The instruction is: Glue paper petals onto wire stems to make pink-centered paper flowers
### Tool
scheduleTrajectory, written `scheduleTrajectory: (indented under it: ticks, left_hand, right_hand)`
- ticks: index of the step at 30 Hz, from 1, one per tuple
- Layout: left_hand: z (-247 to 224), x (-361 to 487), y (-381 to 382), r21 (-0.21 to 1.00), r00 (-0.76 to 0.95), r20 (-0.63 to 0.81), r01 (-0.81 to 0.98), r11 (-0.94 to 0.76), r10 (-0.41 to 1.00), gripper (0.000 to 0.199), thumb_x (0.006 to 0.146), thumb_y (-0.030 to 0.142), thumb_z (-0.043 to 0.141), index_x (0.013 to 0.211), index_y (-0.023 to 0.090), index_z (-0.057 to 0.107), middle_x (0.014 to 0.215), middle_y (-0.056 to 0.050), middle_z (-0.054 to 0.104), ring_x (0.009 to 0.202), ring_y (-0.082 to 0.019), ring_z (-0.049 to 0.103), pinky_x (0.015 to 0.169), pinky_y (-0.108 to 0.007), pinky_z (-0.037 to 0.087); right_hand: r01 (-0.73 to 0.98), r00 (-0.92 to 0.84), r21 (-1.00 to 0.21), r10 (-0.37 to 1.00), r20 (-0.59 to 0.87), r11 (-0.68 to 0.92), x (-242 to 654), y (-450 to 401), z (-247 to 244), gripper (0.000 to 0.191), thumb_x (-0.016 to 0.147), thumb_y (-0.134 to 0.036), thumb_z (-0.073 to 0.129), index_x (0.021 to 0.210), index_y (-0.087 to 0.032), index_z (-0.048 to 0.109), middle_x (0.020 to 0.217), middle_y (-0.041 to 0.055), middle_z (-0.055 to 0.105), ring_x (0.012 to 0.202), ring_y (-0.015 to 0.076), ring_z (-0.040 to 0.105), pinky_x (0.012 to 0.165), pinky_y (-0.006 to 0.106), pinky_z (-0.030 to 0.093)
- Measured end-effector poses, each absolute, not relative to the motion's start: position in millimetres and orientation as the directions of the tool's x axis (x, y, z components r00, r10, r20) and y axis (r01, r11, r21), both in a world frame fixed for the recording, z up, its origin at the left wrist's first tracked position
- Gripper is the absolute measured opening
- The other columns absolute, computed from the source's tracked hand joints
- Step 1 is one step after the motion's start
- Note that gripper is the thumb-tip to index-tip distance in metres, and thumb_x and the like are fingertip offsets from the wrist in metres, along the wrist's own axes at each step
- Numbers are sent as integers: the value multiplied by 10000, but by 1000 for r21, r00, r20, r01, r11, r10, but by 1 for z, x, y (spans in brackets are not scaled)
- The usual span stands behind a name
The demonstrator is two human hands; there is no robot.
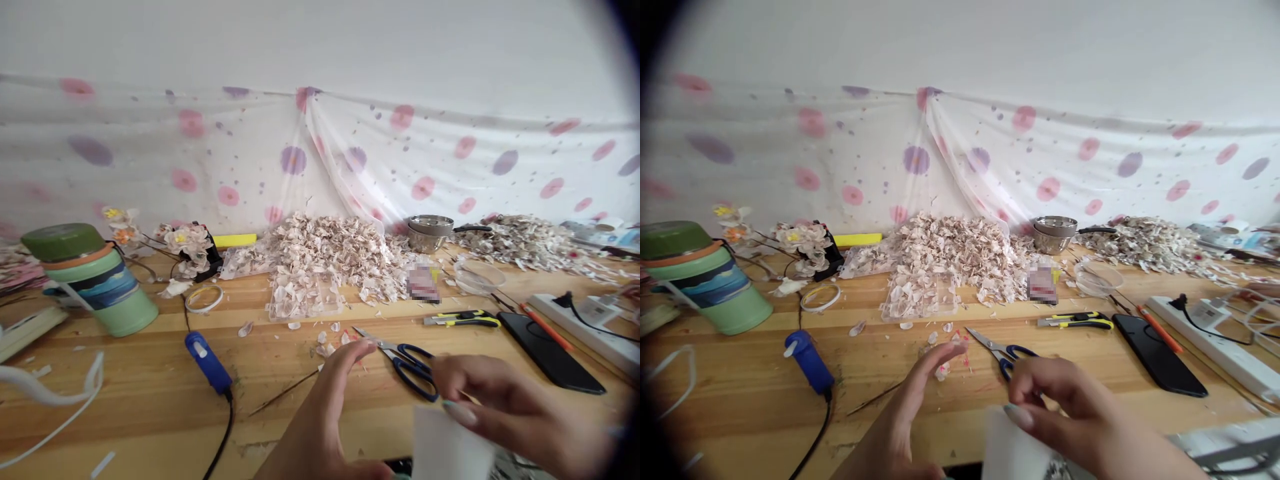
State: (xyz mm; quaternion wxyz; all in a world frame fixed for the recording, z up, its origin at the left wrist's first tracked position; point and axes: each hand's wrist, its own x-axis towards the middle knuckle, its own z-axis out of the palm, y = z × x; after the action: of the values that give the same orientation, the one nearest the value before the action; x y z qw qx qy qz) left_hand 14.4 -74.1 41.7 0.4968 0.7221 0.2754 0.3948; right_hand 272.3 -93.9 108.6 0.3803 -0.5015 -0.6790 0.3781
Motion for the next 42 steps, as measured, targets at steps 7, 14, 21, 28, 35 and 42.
scheduleTrajectory:
  ticks: [7, 14, 21, 28, 35, 42]
  left_hand:
    - [51, 31, -73, 996, 421, -12, -78, 49, 907, 505, 855, 512, 666, 1234, 182, 622, 1071, -114, 718, 973, -262, 673, 842, -334, 506]
    - [59, 28, -67, 942, -44, -1, -335, -14, 999, 434, 702, 483, 821, 967, 167, 685, 809, -40, 734, 718, -170, 645, 633, -218, 482]
    - [61, 28, -70, 909, -155, -41, -415, -27, 987, 541, 596, 426, 899, 1026, 171, 693, 872, -42, 748, 762, -181, 682, 686, -237, 546]
    - [56, 8, -72, 950, -107, 61, -300, -91, 992, 380, 647, 406, 882, 814, 163, 642, 729, 8, 696, 702, -125, 635, 665, -187, 505]
    - [61, 5, -85, 962, -279, 152, -179, -207, 948, 843, 750, 374, 820, 1461, 311, 371, 909, -1, 763, 803, -172, 720, 703, -220, 567]
    - [62, -22, -88, 699, -80, 675, 389, -600, 734, 78, 810, 255, 733, 801, 319, 776, 812, -8, 671, 765, -181, 627, 685, -250, 491]
  right_hand:
    - [122, -292, -985, 953, 78, 119, 219, -39, 102, 372, 806, -524, 721, 717, -178, 616, 624, -25, 497, 567, 96, 420, 527, 222, 347]
    - [-283, -188, -958, 977, 104, 48, 199, -31, 69, 569, 715, -568, 793, 1186, -292, 636, 1136, 43, 642, 1007, 184, 604, 875, 312, 482]
    - [-313, -105, -950, 994, 31, -4, 184, -54, 38, 324, 711, -440, 838, 716, -176, 650, 763, 0, 645, 733, 128, 566, 723, 241, 452]
    - [-331, 87, -939, 994, 63, 88, 192, -63, 48, 348, 790, -488, 765, 953, -227, 604, 741, -13, 614, 681, 135, 564, 656, 231, 440]
    - [344, -175, -804, 874, 454, 486, 198, -81, 46, 432, 793, -432, 775, 1208, -385, 668, 1057, 64, 616, 1008, 256, 574, 873, 374, 460]
    - [297, -156, -811, 863, 480, 504, 207, -100, 87, 77, 852, -337, 717, 789, -298, 739, 934, 55, 614, 916, 215, 598, 821, 351, 471]
